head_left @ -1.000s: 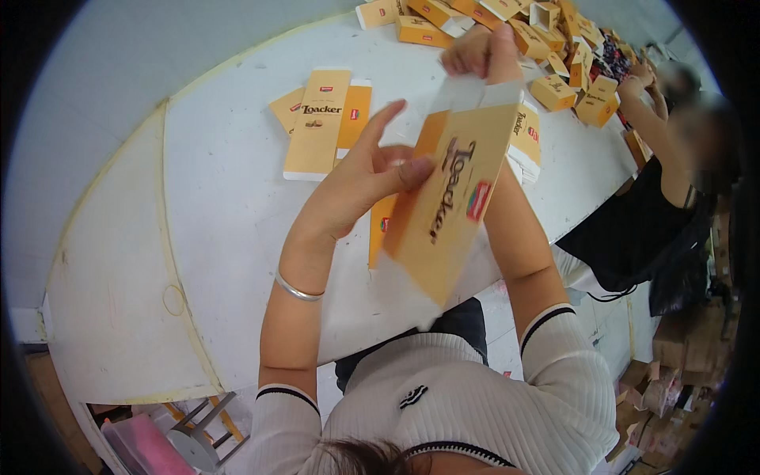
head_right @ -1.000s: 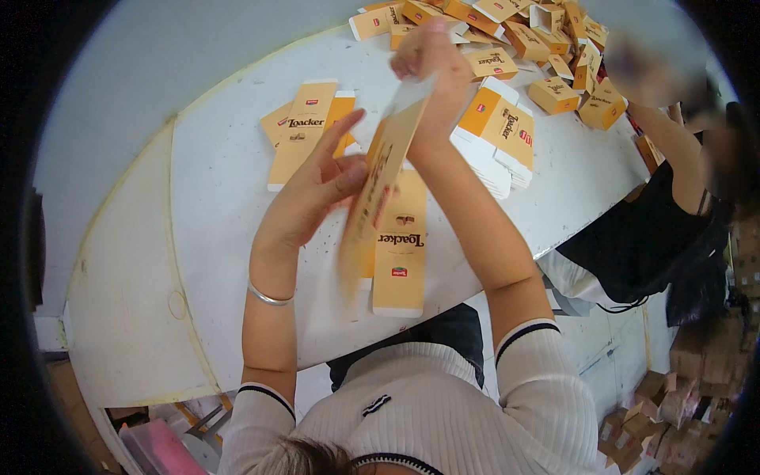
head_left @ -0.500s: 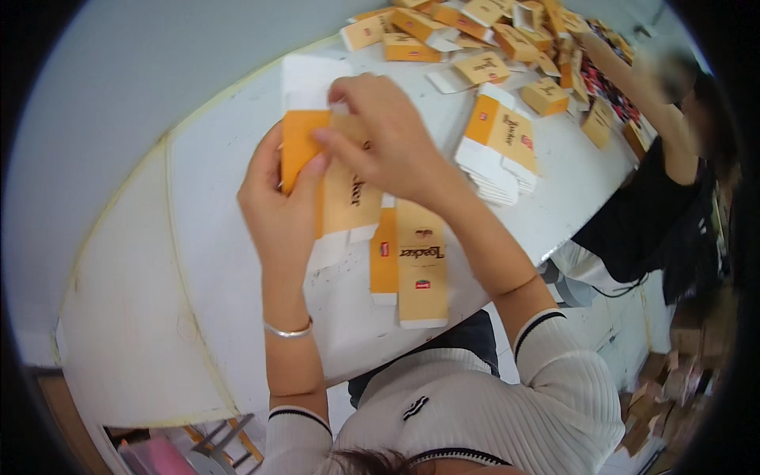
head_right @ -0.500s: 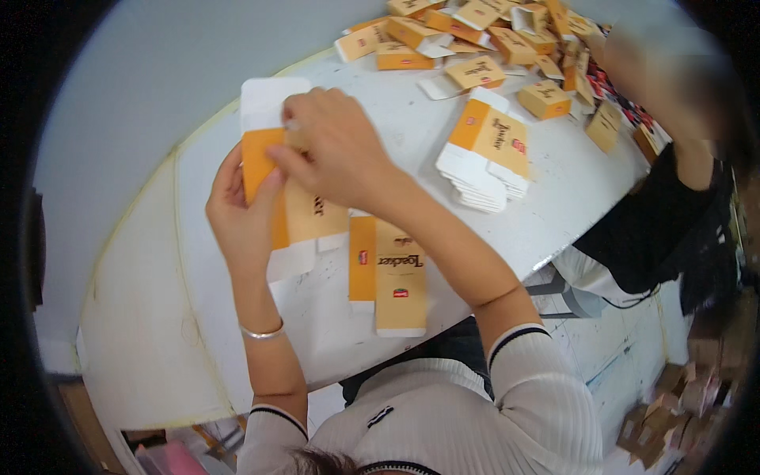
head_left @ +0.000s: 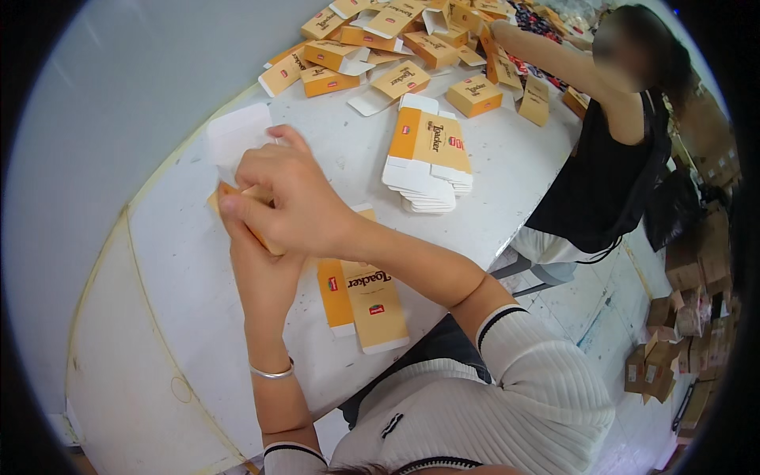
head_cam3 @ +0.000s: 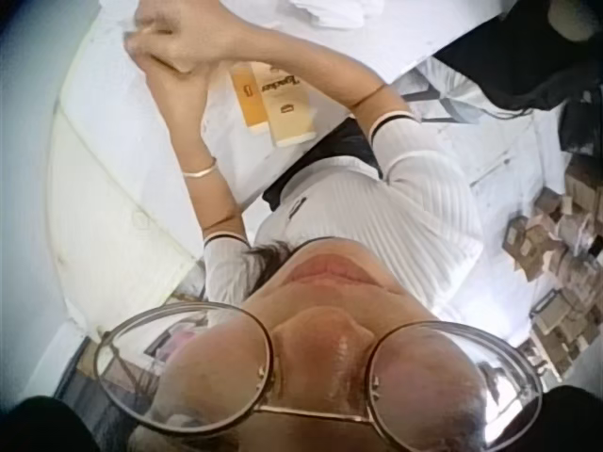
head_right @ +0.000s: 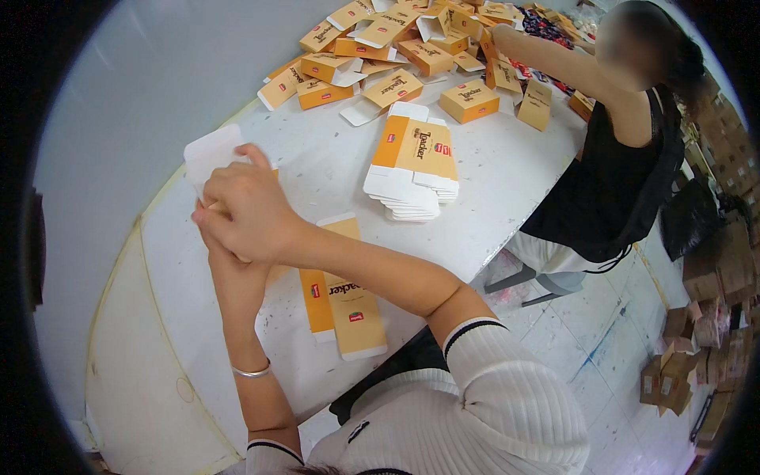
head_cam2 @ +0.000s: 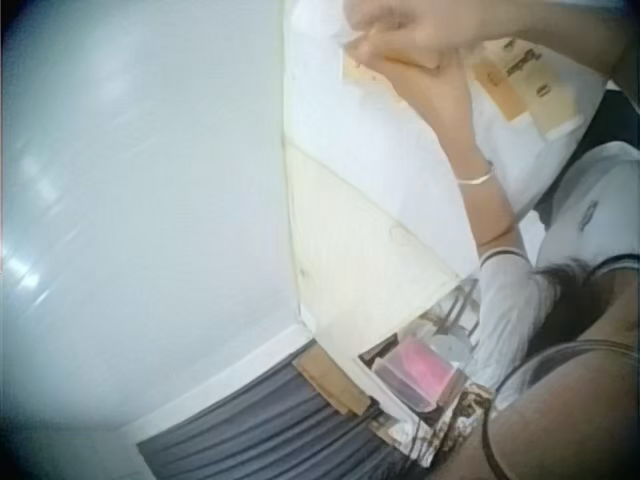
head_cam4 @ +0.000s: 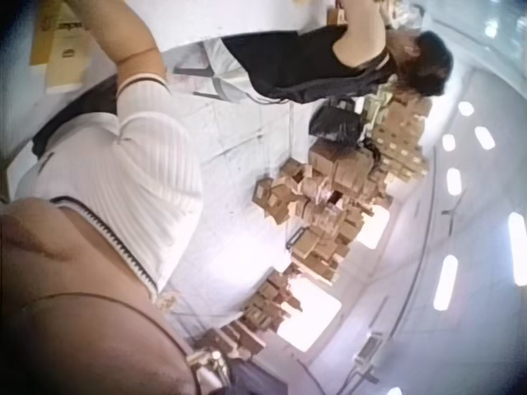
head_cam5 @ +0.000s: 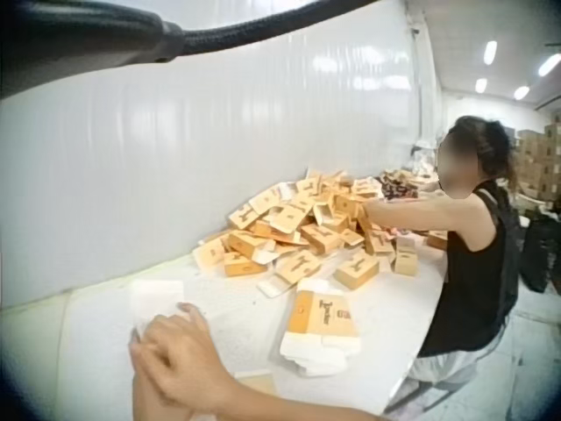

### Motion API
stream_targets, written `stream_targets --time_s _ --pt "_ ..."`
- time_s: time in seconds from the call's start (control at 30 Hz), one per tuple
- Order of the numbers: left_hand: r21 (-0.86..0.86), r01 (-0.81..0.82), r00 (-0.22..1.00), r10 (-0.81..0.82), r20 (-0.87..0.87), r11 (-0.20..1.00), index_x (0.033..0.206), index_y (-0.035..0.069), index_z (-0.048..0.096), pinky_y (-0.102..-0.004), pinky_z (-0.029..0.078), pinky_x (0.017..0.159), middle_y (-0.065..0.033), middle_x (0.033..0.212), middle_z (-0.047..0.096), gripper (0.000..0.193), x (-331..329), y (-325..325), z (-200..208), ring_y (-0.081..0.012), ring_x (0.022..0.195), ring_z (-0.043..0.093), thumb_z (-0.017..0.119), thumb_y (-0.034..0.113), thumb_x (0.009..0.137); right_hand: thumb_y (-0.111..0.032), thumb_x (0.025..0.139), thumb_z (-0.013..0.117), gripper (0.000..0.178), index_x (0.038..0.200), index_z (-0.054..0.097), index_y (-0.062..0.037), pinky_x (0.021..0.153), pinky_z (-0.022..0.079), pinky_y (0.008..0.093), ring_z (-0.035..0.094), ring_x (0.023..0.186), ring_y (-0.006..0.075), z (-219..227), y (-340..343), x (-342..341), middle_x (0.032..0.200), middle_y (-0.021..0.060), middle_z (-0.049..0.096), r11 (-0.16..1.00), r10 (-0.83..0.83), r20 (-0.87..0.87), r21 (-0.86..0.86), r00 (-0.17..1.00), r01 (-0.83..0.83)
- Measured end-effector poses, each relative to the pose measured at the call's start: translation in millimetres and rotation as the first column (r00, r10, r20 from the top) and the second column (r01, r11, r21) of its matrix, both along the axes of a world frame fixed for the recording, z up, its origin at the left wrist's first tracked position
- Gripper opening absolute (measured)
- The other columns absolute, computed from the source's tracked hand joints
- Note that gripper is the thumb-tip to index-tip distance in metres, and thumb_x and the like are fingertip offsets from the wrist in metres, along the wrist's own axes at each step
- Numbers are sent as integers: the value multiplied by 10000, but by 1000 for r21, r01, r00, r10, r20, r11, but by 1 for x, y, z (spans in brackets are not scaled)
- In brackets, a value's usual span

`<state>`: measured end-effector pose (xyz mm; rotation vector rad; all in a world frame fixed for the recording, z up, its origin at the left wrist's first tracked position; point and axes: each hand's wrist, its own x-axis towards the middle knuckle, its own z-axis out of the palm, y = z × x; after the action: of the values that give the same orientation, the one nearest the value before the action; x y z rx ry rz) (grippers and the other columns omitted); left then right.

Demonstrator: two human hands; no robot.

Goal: The person folds and assembles small cardboard boxes labeled 'Toacker' at a table. They repeatedly pick up flat pieces, fold the sides, and place the finished boxes into a growing stack.

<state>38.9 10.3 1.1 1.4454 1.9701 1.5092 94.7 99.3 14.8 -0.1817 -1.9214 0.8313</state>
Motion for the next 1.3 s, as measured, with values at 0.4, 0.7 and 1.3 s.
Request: stream_targets --time_s 0.4,0.7,1.3 --pt "287 59 903 -173 393 956 1255 11 320 -315 338 937 -68 1187 428 477 -28 -13 -11 -167 1108 420 495 234 872 -319 781 635 767 1329 173 -45 961 319 358 382 1149 248 0 9 -1 1227 154 391 708 494 -165 -492 853 -506" --pt "384 -175 586 -217 781 907 1280 69 334 -362 328 952 -74 1238 427 499 -44 -18 2 -193 1161 400 374 391 901 -384 814 565 683 1301 230 -40 961 288 367 335 1151 260 -19 2 -21 1156 146 388 889 441 90 -176 893 -422" --pt "394 18 993 -61 97 919 1235 39 372 -292 362 897 -96 1155 463 455 -23 -11 3 -192 1067 450 548 196 846 -3 701 442 257 930 555 -30 613 448 242 509 762 114 -15 -2 -10 847 44 552 419 221 -451 -757 865 -502"
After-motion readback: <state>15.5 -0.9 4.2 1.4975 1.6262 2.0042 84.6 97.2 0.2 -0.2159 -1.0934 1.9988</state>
